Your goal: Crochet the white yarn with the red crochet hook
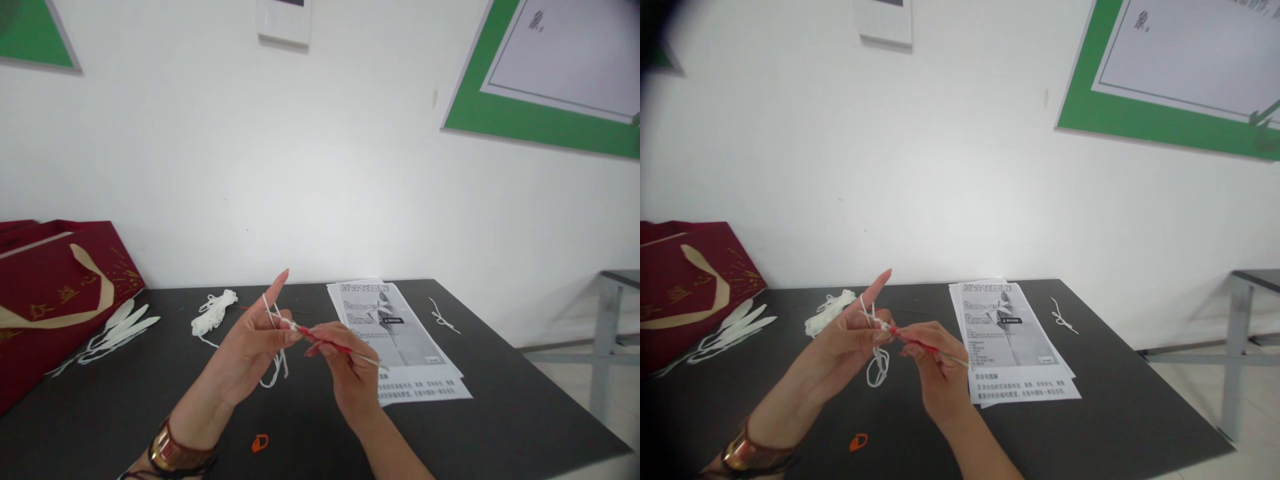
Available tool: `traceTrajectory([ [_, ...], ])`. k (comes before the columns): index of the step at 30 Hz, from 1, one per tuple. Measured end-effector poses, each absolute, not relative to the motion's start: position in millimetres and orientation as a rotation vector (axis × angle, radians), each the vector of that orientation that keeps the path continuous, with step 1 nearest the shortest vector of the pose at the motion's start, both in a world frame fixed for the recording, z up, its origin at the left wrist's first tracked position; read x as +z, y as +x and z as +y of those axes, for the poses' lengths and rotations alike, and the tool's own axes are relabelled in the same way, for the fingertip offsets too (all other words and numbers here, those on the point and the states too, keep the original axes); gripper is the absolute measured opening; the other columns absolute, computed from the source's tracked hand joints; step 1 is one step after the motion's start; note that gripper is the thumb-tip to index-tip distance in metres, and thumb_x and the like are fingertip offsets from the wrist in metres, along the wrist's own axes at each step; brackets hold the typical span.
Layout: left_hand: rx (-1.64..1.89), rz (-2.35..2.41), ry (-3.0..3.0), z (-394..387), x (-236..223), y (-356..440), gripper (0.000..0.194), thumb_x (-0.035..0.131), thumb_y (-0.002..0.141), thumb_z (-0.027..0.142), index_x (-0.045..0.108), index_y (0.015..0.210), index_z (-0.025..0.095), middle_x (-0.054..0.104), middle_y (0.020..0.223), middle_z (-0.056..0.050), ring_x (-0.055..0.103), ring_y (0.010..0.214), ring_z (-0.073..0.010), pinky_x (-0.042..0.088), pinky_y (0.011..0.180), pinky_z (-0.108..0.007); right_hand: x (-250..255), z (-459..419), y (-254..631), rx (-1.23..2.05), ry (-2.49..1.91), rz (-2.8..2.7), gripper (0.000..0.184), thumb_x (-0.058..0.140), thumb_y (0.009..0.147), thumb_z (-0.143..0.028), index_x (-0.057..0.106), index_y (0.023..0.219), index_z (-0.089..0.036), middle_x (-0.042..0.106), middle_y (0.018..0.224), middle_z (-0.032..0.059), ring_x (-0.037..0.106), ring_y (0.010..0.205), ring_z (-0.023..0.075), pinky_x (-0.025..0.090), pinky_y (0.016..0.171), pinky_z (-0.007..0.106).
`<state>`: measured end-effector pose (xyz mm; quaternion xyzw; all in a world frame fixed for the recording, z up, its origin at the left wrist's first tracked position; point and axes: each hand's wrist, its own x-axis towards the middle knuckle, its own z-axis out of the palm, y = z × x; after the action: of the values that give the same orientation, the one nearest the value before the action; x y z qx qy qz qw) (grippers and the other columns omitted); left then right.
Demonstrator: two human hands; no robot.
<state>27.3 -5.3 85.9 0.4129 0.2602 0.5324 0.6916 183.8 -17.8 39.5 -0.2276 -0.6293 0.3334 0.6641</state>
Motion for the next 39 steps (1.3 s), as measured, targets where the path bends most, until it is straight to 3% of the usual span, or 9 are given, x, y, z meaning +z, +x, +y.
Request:
traceTrajectory([
  [4, 1.165, 0.663, 1.009, -9.8, 90.3, 25.3, 0.083, 0.07, 0.07, 0.007, 0.034, 0.138, 0.036, 0.045, 0.064, 0.007, 0.045, 0.059, -0.0057, 0.034, 0.06, -0.019, 40.9, -11.3, 178.5, 1.31, -0.421, -1.054, 0.008, 0.065, 0.08, -0.022, 0.07, 0.086, -0.021, 0.067, 0.077, 0.0024, 0.063, 0.067, 0.0136, 0.056, 0.052, 0.023],
  [9, 1.105, 0.831, 1.142, -19.0, 99.3, 30.5, 0.084, 0.072, 0.069, 0.014, 0.03, 0.14, 0.032, 0.047, 0.063, 0.007, 0.043, 0.058, -0.0077, 0.032, 0.055, -0.021, 43.2, -6.2, 180.5, 1.553, -0.398, -0.802, 0.01, 0.073, 0.072, -0.022, 0.068, 0.079, -0.016, 0.06, 0.059, -0.0029, 0.055, 0.048, 0.0067, 0.051, 0.043, 0.017],
  [18, 1.082, 0.898, 1.241, -25.6, 99.0, 35.3, 0.083, 0.069, 0.072, 0.02, 0.026, 0.143, 0.03, 0.052, 0.064, 0.005, 0.044, 0.058, -0.0096, 0.033, 0.053, -0.023, 52.1, -8.1, 186.8, 1.47, -0.408, -0.834, 0.016, 0.059, 0.085, -0.032, 0.061, 0.079, -0.017, 0.056, 0.061, -0.0027, 0.05, 0.047, 0.0078, 0.048, 0.042, 0.02],
  [39, 0.992, 0.91, 1.305, -26.8, 95.0, 38.2, 0.085, 0.07, 0.071, 0.019, 0.026, 0.143, 0.029, 0.055, 0.064, 0.004, 0.047, 0.059, -0.0117, 0.036, 0.054, -0.024, 57.4, -5.8, 202.5, 1.338, -0.403, -0.922, 0.018, 0.058, 0.085, -0.033, 0.054, 0.076, -0.019, 0.051, 0.065, -0.0036, 0.043, 0.048, 0.0074, 0.045, 0.042, 0.02],
])
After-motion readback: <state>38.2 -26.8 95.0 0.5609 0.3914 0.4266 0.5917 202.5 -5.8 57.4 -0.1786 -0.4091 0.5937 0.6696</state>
